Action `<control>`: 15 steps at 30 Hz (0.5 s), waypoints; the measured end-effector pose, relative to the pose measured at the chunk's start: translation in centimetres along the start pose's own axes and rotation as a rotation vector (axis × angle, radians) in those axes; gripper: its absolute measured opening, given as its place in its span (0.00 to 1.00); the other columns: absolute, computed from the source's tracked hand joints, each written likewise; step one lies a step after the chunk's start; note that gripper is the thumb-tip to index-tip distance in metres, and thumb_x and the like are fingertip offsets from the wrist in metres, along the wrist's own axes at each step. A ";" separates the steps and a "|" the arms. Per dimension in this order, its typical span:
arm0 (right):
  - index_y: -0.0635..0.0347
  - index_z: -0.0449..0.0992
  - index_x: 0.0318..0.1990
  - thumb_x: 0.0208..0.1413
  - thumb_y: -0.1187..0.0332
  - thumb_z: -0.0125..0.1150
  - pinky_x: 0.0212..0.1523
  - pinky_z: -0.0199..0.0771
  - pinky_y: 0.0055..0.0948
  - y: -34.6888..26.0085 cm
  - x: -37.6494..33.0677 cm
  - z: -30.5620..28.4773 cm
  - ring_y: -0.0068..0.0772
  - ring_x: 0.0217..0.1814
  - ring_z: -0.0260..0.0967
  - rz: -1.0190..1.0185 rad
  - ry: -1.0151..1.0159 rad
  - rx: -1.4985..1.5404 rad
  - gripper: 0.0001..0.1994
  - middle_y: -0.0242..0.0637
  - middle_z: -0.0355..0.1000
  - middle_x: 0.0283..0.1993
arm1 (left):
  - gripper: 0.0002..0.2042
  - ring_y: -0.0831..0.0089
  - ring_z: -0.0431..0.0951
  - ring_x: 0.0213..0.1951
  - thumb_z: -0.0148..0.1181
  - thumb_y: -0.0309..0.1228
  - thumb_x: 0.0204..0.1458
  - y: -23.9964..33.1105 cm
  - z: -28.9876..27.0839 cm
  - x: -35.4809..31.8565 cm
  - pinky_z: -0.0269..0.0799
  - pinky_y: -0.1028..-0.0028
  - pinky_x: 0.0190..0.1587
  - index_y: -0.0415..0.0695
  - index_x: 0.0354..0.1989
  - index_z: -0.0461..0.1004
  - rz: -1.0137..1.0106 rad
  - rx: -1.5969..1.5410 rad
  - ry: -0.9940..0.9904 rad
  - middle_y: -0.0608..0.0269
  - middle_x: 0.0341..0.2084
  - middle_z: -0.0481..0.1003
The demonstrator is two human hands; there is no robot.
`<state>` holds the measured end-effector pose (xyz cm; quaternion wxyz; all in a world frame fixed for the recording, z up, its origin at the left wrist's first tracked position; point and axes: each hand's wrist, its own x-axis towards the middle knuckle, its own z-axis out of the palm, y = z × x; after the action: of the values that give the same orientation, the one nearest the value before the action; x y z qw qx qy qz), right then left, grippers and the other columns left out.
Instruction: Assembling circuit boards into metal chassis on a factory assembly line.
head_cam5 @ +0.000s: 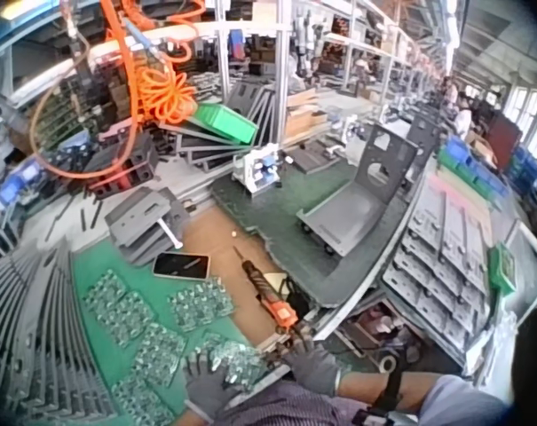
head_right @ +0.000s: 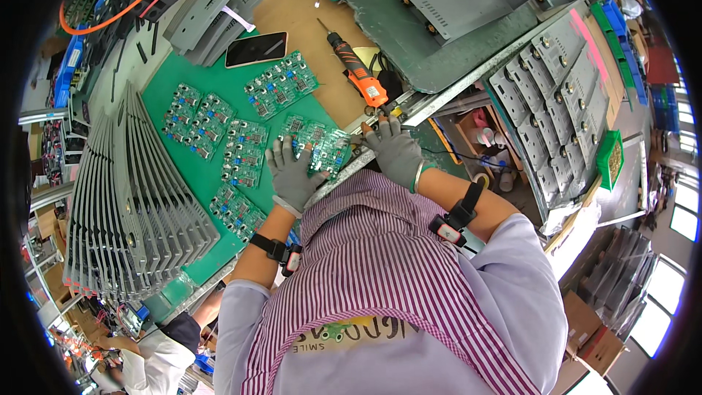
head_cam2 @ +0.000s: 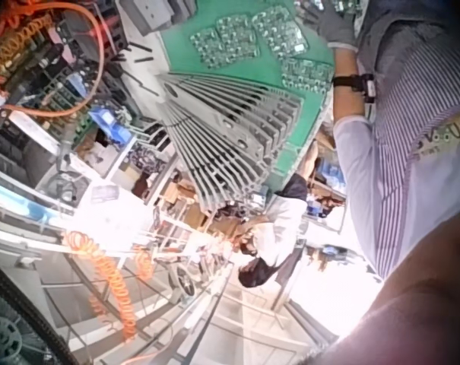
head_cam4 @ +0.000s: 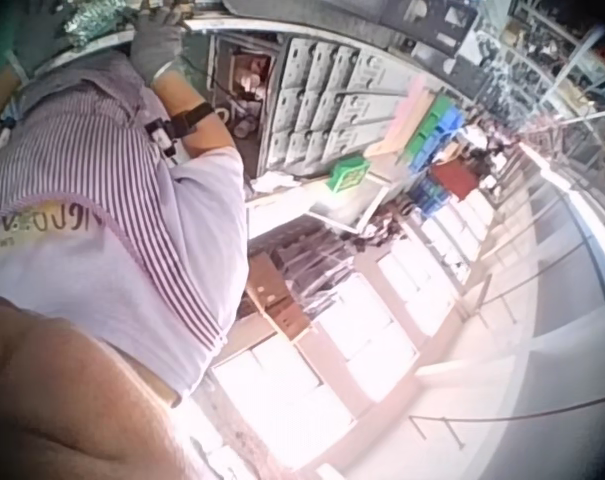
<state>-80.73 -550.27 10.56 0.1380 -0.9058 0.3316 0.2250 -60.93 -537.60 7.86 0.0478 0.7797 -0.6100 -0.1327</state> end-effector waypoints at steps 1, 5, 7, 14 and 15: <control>0.54 0.53 0.60 0.52 0.71 0.46 0.47 0.70 0.38 0.0 0.0 0.1 0.57 0.62 0.51 -0.002 0.020 -0.018 0.25 0.55 0.52 0.56 | 0.32 0.47 0.42 0.63 0.63 0.51 0.37 0.0 -0.1 0.1 0.31 0.50 0.63 0.49 0.52 0.67 0.003 0.001 0.000 0.47 0.59 0.51; 0.55 0.54 0.58 0.52 0.71 0.45 0.43 0.71 0.37 0.0 -0.1 -0.4 0.55 0.60 0.53 -0.033 0.063 0.037 0.23 0.54 0.56 0.51 | 0.32 0.47 0.42 0.63 0.62 0.51 0.38 0.1 -0.1 0.0 0.30 0.50 0.63 0.49 0.52 0.66 -0.004 0.012 -0.017 0.47 0.59 0.50; 0.55 0.56 0.57 0.52 0.71 0.45 0.42 0.71 0.37 -0.1 0.0 -1.5 0.52 0.57 0.57 -0.028 -0.005 0.077 0.22 0.53 0.58 0.49 | 0.32 0.47 0.42 0.63 0.62 0.52 0.38 0.0 -0.1 -0.1 0.30 0.50 0.63 0.49 0.52 0.66 -0.008 0.014 -0.015 0.47 0.59 0.50; 0.50 0.62 0.53 0.53 0.70 0.46 0.34 0.72 0.34 -1.2 -1.4 -1.9 0.40 0.39 0.69 -0.159 -0.076 0.092 0.18 0.44 0.65 0.41 | 0.32 0.48 0.42 0.63 0.60 0.54 0.39 -0.1 0.1 0.0 0.30 0.48 0.62 0.51 0.53 0.66 0.003 0.047 -0.020 0.47 0.59 0.51; 0.46 0.63 0.53 0.53 0.70 0.46 0.33 0.72 0.33 -1.5 -2.2 -3.9 0.39 0.38 0.70 -0.211 -0.100 0.137 0.18 0.41 0.65 0.37 | 0.33 0.47 0.42 0.63 0.58 0.55 0.39 -0.3 0.3 -0.1 0.29 0.47 0.62 0.52 0.54 0.65 0.004 0.062 -0.030 0.47 0.59 0.52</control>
<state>-79.96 -549.52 15.11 0.2387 -0.9117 0.2419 0.2310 -60.75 -537.44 7.47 0.0149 0.7776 -0.6159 -0.1255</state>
